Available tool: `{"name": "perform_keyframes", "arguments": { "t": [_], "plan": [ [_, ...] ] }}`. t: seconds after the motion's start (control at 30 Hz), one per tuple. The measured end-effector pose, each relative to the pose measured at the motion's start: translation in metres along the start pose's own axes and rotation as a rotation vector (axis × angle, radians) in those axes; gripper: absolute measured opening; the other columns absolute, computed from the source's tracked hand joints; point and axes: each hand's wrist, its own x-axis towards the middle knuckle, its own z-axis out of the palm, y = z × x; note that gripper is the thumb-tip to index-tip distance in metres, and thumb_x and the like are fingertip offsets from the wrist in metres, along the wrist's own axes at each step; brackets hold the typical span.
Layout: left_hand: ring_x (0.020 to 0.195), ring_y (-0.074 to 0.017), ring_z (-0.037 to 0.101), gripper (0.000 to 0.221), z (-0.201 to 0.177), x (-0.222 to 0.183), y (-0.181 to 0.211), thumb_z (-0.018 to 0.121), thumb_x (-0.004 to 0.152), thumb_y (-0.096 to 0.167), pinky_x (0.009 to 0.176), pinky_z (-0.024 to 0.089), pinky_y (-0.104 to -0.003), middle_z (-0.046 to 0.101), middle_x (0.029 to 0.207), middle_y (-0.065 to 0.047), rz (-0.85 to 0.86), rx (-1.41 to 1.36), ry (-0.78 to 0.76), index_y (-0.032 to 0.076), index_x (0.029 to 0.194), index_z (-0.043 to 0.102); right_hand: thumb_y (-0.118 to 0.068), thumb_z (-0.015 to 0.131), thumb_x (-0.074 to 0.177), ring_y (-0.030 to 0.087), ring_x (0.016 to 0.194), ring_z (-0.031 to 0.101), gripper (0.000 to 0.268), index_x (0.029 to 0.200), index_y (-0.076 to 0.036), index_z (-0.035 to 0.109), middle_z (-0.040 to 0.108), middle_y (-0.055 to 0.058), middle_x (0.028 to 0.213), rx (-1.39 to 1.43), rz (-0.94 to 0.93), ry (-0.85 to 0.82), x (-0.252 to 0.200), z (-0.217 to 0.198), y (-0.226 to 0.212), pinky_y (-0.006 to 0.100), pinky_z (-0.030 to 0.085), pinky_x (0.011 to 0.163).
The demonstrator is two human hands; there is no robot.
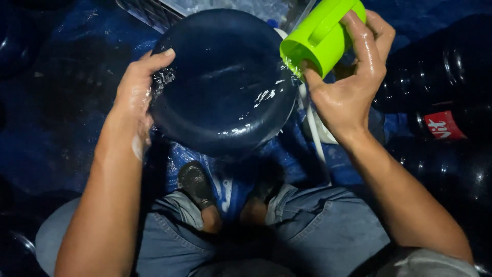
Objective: Manually scrubbing the exterior of large plastic water jugs with soap and water, followed by rinsing with a hose.
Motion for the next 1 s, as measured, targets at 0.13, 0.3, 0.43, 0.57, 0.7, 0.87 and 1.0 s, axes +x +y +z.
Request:
{"name": "perform_keyframes", "arguments": {
  "t": [0.13,0.3,0.43,0.57,0.7,0.87,1.0],
  "plan": [
    [0.143,-0.0386,0.049,0.099,-0.015,0.02,-0.017,0.074,0.076,0.041,0.112,0.043,-0.046,0.041,0.158,-0.026,0.069,0.078,0.057,0.0,0.156,0.031,0.012,0.097,0.084,0.037,0.14,0.045,0.078,0.144,-0.006,0.051,0.034,0.011,0.147,-0.043,-0.141,0.058,0.001,0.0,-0.001,0.051,0.054,0.119],
    [0.13,-0.0319,0.064,0.069,-0.012,0.01,-0.01,0.062,0.083,0.032,0.11,0.045,-0.042,0.065,0.142,-0.019,0.2,0.081,-0.113,0.004,0.145,0.052,-0.005,0.121,0.087,0.034,0.136,0.042,0.089,0.144,-0.013,0.055,0.031,0.008,0.145,-0.218,-0.221,0.132,0.009,0.002,0.034,0.053,0.05,0.111],
    [0.129,-0.0259,0.053,0.055,-0.028,0.012,-0.013,0.057,0.091,0.006,0.111,0.038,-0.034,0.056,0.142,-0.016,0.559,0.322,-0.166,-0.001,0.145,0.049,0.004,0.106,0.085,0.037,0.121,0.047,0.08,0.142,-0.006,0.051,0.037,0.016,0.13,-0.25,-0.129,0.045,0.03,0.032,0.084,0.049,0.056,0.101],
    [0.099,-0.0233,0.062,0.058,-0.043,0.002,0.0,0.066,0.092,0.014,0.089,0.05,-0.033,0.065,0.116,-0.017,0.467,0.594,-0.032,-0.007,0.141,0.043,-0.013,0.105,0.078,0.046,0.114,0.055,0.069,0.133,-0.001,0.066,0.054,0.025,0.128,-0.2,-0.204,-0.17,0.06,0.109,0.129,0.055,0.05,0.092],
    [0.117,-0.0411,0.066,0.086,-0.035,-0.005,0.02,0.073,0.084,0.028,0.093,0.054,-0.049,0.059,0.137,-0.031,0.343,0.828,0.034,0.004,0.156,0.034,-0.024,0.103,0.071,0.048,0.106,0.053,0.078,0.138,-0.01,0.064,0.05,0.029,0.124,-0.323,-0.142,-0.321,0.076,0.235,0.204,0.057,0.049,0.085],
    [0.082,-0.0288,0.073,0.063,-0.04,0.002,0.023,0.077,0.075,0.022,0.074,0.06,-0.038,0.072,0.103,-0.018,0.085,0.698,0.19,-0.002,0.131,0.061,-0.021,0.097,0.063,0.054,0.109,0.048,0.075,0.128,-0.012,0.062,0.035,0.034,0.132,-0.437,0.103,-0.546,0.074,0.368,0.302,0.06,0.054,0.086],
    [0.078,-0.0338,0.075,0.066,-0.049,0.009,0.029,0.084,0.067,0.024,0.073,0.061,-0.045,0.073,0.09,-0.023,-0.088,0.794,0.277,-0.006,0.122,0.063,-0.01,0.059,0.093,0.059,0.113,0.044,0.018,0.104,0.001,0.068,0.045,0.035,0.124,-0.493,-0.121,-0.583,0.014,0.465,0.385,0.071,0.026,0.107]
  ]
}}
